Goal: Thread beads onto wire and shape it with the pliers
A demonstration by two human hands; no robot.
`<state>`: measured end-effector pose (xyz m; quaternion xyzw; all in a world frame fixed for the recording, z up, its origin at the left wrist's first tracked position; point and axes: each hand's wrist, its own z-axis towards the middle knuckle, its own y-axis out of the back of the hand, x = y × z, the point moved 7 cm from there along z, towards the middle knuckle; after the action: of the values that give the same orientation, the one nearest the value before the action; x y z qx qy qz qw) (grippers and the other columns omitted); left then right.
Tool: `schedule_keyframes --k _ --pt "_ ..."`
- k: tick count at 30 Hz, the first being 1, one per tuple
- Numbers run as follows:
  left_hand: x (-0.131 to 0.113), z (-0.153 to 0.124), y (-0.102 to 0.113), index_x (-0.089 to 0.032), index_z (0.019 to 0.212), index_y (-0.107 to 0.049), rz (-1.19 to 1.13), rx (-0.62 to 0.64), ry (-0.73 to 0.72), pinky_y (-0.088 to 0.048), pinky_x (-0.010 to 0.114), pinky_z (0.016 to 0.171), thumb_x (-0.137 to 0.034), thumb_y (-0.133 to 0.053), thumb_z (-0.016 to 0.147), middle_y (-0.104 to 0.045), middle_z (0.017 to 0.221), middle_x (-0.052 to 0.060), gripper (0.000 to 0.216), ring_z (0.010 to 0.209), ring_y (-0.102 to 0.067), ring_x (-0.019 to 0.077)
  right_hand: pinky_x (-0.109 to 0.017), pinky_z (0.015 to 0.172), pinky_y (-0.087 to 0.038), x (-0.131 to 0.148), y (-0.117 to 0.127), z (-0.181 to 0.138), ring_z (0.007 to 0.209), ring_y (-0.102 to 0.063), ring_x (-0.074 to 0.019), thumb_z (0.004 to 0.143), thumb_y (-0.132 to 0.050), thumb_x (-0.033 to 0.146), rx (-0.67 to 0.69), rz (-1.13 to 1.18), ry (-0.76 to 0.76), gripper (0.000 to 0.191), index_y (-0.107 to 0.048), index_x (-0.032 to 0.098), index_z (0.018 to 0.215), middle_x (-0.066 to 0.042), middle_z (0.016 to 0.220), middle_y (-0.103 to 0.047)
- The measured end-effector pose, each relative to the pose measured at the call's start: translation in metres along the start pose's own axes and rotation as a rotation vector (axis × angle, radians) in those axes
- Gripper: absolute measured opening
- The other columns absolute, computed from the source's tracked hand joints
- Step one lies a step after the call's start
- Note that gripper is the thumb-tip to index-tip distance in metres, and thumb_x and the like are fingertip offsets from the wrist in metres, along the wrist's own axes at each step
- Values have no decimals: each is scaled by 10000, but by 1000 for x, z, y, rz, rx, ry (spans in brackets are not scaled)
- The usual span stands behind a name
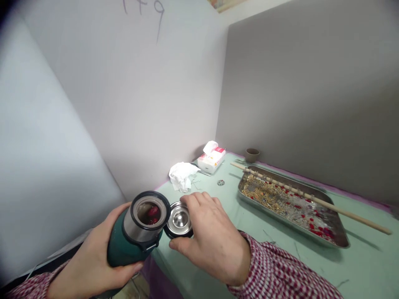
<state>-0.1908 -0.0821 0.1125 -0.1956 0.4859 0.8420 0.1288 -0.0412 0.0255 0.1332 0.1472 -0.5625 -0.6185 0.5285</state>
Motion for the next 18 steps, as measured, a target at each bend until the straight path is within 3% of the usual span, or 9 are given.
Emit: schedule_keyframes --k 7,18 --pt "6 -8 -9 -230 1242 -355 -1 31 -19 -492 398 820 -270 -669 508 -551 1132 75 799 994 -552 269 -375 781 -385 -5 -19 -5 883 -487 -219 601 -691 355 33 18 -25 505 -502 210 1046 -53 960 -543" --pt "8 -16 -18 -242 1212 -380 4 101 -33 -496 364 778 -249 -642 528 -555 1100 62 732 948 -563 249 -380 792 -344 -10 -41 -17 911 -461 -229 622 -686 332 49 -5 -25 499 -487 217 1065 -56 989 -529"
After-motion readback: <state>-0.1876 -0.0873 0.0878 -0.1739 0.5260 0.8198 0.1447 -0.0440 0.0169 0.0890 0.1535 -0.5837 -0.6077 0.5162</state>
